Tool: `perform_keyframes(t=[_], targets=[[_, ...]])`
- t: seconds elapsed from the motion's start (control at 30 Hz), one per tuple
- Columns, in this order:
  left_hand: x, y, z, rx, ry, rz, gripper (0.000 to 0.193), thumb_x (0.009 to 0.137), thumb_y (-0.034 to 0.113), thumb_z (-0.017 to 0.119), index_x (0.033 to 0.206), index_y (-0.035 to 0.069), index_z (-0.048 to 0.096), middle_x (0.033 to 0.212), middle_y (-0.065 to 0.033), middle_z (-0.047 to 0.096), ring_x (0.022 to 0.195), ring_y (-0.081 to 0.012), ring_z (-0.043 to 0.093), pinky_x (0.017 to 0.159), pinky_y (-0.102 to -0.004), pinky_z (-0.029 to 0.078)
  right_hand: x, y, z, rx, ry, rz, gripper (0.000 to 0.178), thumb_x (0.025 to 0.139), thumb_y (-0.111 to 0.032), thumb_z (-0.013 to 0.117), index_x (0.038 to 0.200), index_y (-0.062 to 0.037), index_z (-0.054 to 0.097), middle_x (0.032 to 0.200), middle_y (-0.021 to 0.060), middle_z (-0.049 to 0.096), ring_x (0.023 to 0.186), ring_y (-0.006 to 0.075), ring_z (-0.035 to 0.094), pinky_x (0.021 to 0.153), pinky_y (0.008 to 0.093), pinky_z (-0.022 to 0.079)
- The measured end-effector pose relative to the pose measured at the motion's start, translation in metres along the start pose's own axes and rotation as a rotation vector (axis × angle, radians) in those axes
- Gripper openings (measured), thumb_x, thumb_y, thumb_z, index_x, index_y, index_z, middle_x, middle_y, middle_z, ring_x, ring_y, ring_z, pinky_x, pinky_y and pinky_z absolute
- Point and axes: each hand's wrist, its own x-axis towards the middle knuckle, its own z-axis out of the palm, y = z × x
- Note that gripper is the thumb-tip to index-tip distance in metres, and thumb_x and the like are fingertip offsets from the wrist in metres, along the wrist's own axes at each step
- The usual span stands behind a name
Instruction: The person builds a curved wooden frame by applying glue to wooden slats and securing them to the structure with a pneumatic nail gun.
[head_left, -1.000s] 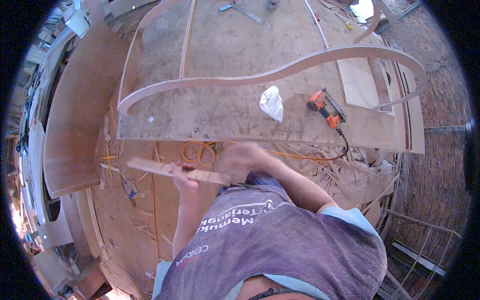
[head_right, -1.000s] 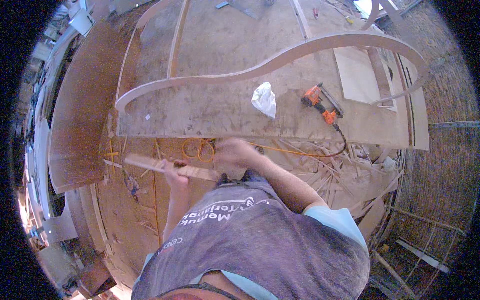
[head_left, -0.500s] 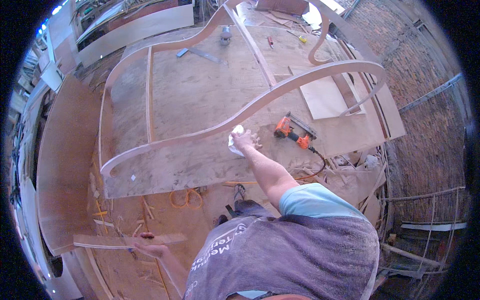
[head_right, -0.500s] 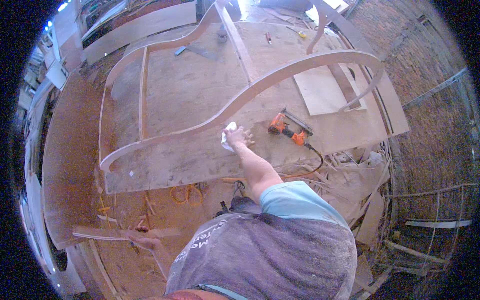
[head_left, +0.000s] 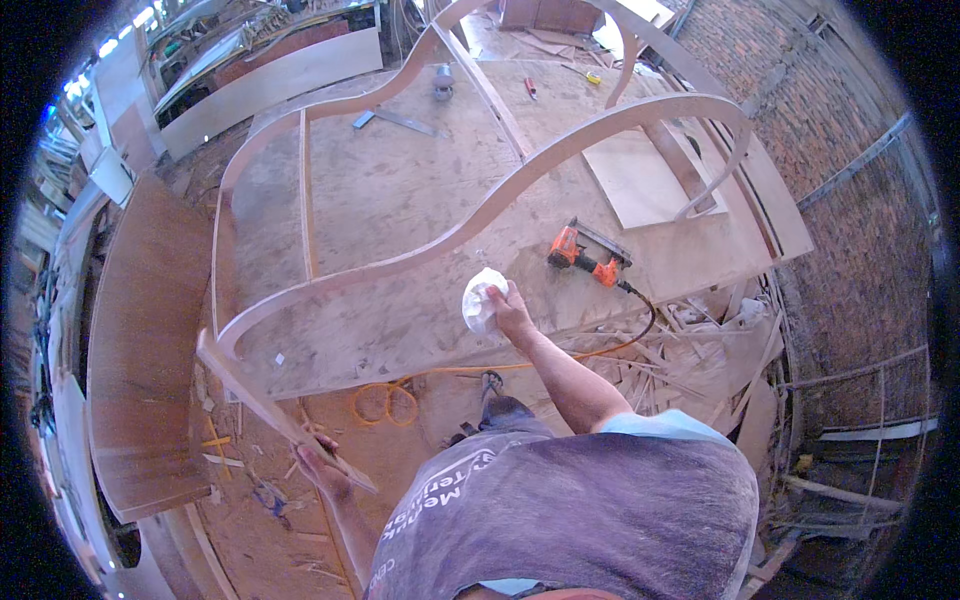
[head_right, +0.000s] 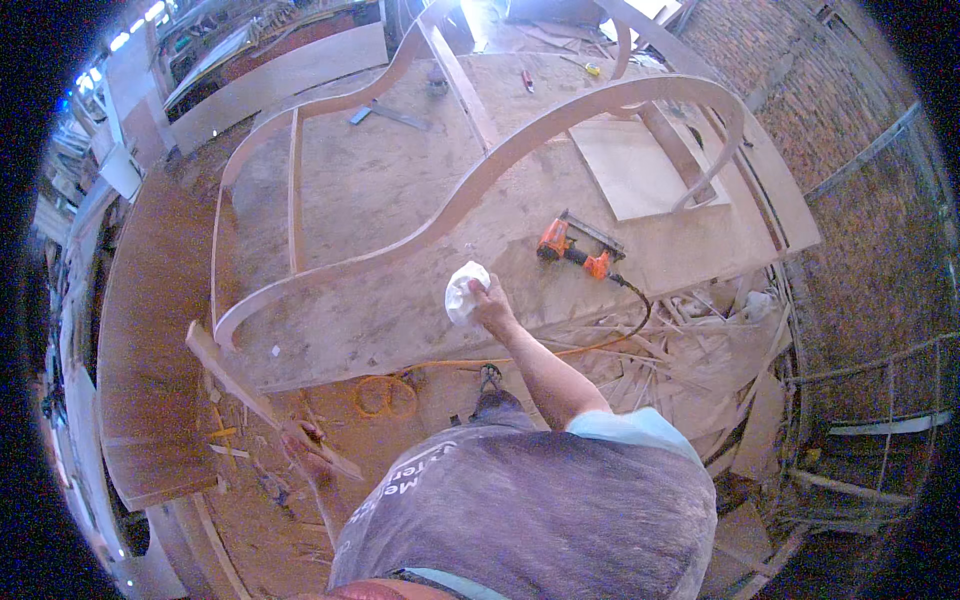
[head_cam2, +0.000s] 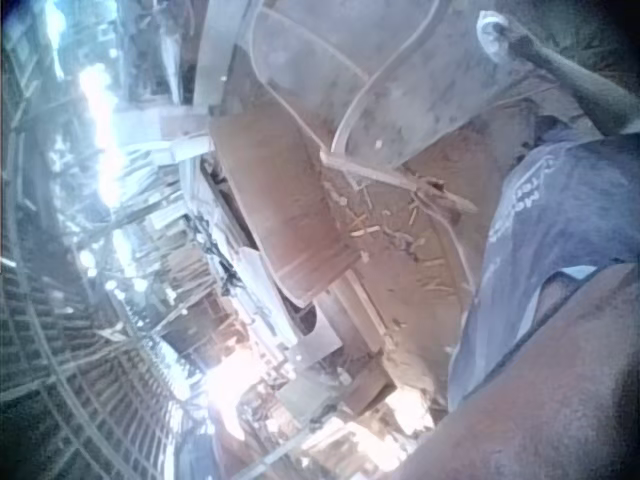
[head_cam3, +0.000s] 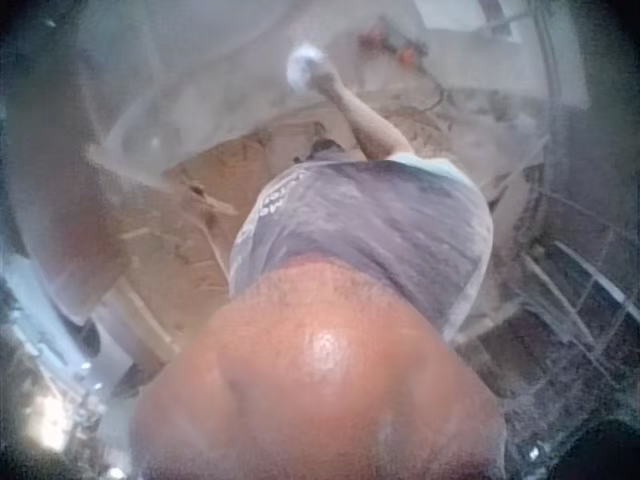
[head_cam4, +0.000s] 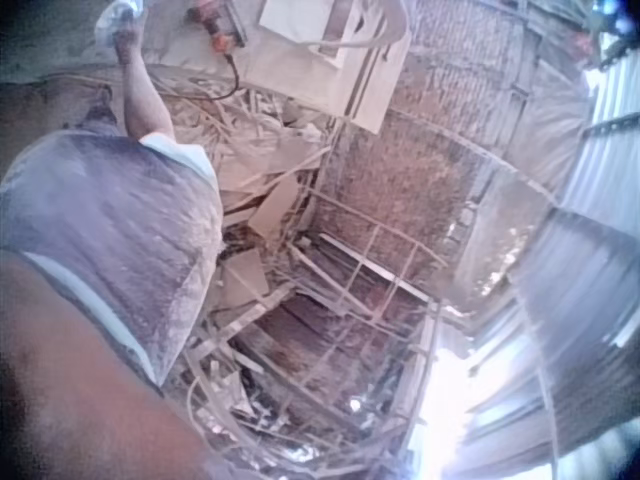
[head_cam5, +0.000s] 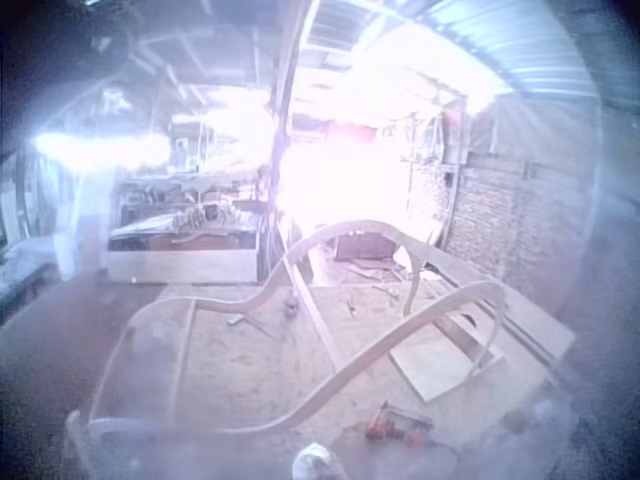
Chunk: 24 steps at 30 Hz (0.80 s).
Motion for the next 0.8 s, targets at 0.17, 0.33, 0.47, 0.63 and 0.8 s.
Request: perform_keyframes(t=[0.17,0.33,0.47,0.63,0.8], targets=[[-0.002,0.035,0.018,0.161,-0.167,-0.044,0.046,0.105,0.041,0.048,0.133,0.005,0.051,0.085,-0.0008,0.053,0.074,-0.0104,0.050,0.068,-0.0258,0.042,-0.079,-0.065,-0.012,0.758,-0.406,0.294,0.053,0.103,-0.048,0.051,0.137,-0.0072,0.052,0.111,0.0099,0.064,0.094,0.0214,0.063,0.085,0.0411,0.055],[-0.005,0.042,0.013,0.235,-0.348,0.022,0.039,0.104,0.026,0.051,0.136,0.003,0.049,0.098,-0.0027,0.055,0.083,-0.0105,0.050,0.074,-0.0256,0.044,-0.123,-0.089,0.001,1.177,-0.820,0.278,0.062,0.099,-0.054,0.054,0.142,-0.0097,0.049,0.105,0.0105,0.063,0.085,0.0245,0.061,0.083,0.0460,0.056],[-0.021,0.044,-0.007,0.263,-0.293,0.097,0.038,0.103,0.020,0.051,0.136,0.001,0.050,0.112,-0.0055,0.053,0.096,-0.0138,0.051,0.084,-0.0280,0.044,-0.139,-0.134,0.020,0.852,-0.767,0.207,0.078,0.087,-0.056,0.068,0.147,-0.0123,0.043,0.105,0.0087,0.061,0.082,0.0251,0.059,0.080,0.0471,0.054],[-0.012,0.064,-0.016,0.386,-0.379,0.191,0.042,0.100,0.022,0.052,0.132,-0.005,0.051,0.113,-0.0112,0.054,0.105,-0.0226,0.052,0.095,-0.0341,0.041,-0.154,-0.203,0.018,0.769,-0.835,0.170,0.073,0.077,-0.042,0.076,0.137,-0.0089,0.051,0.097,0.0077,0.063,0.072,0.0215,0.055,0.075,0.0433,0.046],[-0.007,0.075,-0.029,0.526,-0.425,0.334,0.049,0.099,0.032,0.052,0.131,-0.005,0.052,0.109,-0.0157,0.055,0.102,-0.0256,0.054,0.092,-0.0364,0.043,-0.177,-0.281,0.033,0.333,-0.837,0.120,0.055,0.075,-0.026,0.077,0.119,0.0020,0.060,0.090,0.0096,0.067,0.072,0.0173,0.063,0.065,0.0312,0.052]])
